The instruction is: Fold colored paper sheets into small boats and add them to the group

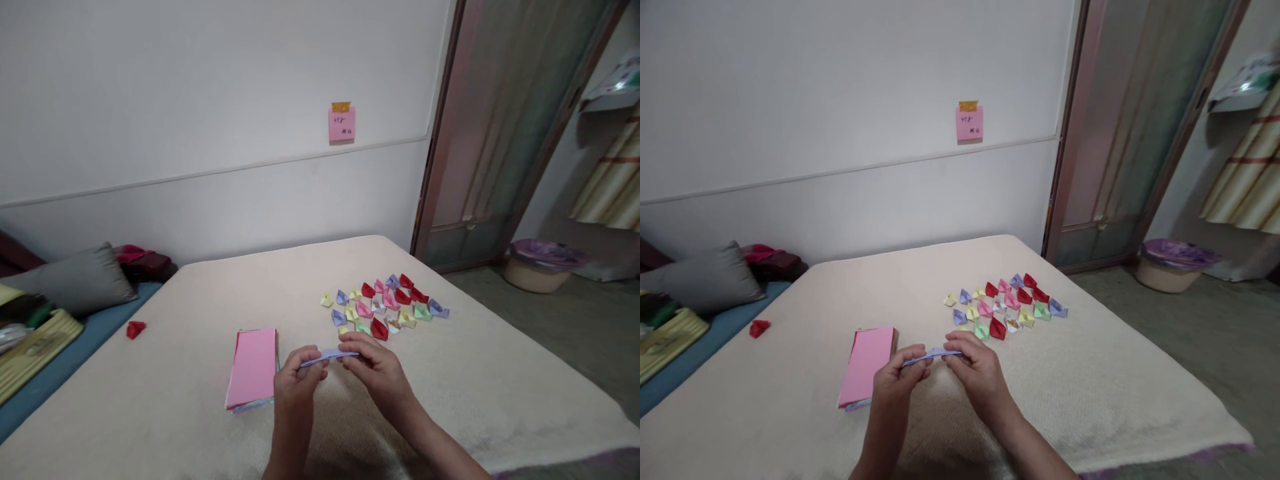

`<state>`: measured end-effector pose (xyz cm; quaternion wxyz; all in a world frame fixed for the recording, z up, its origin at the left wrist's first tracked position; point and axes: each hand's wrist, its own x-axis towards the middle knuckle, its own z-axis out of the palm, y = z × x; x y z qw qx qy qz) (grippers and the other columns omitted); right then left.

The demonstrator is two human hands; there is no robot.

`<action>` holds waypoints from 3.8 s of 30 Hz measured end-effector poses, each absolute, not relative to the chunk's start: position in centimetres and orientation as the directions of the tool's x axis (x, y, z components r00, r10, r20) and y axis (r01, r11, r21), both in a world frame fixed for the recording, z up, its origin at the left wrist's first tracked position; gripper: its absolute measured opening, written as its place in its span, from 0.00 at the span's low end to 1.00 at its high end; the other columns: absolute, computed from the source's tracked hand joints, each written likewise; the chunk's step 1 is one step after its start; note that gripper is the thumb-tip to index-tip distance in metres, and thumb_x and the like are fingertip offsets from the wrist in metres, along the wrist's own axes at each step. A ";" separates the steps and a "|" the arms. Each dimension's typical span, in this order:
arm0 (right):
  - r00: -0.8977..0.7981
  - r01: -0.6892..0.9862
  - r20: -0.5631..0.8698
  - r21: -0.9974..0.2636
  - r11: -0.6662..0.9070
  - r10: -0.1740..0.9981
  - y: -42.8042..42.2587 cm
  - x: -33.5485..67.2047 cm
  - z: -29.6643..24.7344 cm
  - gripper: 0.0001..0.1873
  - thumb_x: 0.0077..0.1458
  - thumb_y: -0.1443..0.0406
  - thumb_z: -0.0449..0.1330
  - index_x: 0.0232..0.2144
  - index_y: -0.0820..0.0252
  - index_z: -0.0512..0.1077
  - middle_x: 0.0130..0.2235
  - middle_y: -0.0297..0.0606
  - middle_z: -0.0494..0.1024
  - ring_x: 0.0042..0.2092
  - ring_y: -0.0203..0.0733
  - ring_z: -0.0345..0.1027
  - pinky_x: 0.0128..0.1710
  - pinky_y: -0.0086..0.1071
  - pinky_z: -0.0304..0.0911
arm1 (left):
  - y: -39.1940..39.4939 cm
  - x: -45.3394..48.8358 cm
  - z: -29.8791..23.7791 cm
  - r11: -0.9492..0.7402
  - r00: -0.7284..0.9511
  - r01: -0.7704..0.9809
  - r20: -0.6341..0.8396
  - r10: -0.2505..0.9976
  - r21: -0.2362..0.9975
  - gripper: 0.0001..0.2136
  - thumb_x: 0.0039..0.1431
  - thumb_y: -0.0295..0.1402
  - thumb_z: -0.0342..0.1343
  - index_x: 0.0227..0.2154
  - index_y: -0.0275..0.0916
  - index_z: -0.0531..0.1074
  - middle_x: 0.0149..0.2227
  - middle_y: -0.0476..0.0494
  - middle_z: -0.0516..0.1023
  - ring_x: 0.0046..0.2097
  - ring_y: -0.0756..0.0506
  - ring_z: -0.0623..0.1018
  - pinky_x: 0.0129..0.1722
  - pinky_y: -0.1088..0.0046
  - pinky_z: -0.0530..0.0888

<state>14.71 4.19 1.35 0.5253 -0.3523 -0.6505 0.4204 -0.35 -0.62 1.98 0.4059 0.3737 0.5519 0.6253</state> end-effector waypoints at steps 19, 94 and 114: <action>-0.145 -0.039 0.296 -0.955 0.293 0.944 3.5 13.5 1.5 0.08 0.46 0.66 0.61 0.18 0.60 0.71 0.27 0.37 0.72 0.33 0.42 0.66 0.34 0.32 0.59 | -1.3 1.9 2.1 -0.005 -0.174 -0.668 -0.150 0.973 0.744 0.04 0.51 0.30 0.59 0.28 0.35 0.72 0.28 0.47 0.76 0.33 0.48 0.74 0.35 0.72 0.70; -0.253 0.261 0.393 -0.852 0.454 0.884 2.3 12.7 1.3 0.12 0.54 0.66 0.56 0.19 0.59 0.67 0.23 0.33 0.68 0.27 0.37 0.63 0.29 0.29 0.56 | -1.2 0.2 2.4 -0.193 -0.579 0.007 0.162 0.799 0.981 0.04 0.46 0.32 0.61 0.22 0.38 0.74 0.43 0.40 0.74 0.45 0.42 0.73 0.41 0.70 0.69; -0.220 0.325 0.420 -0.820 0.472 0.880 1.7 12.0 0.6 0.13 0.54 0.67 0.55 0.18 0.60 0.66 0.22 0.31 0.66 0.25 0.35 0.60 0.27 0.27 0.53 | -1.2 0.7 2.6 -0.170 -0.598 0.036 0.158 0.786 0.985 0.02 0.47 0.29 0.58 0.23 0.37 0.71 0.43 0.41 0.73 0.40 0.45 0.74 0.37 0.71 0.70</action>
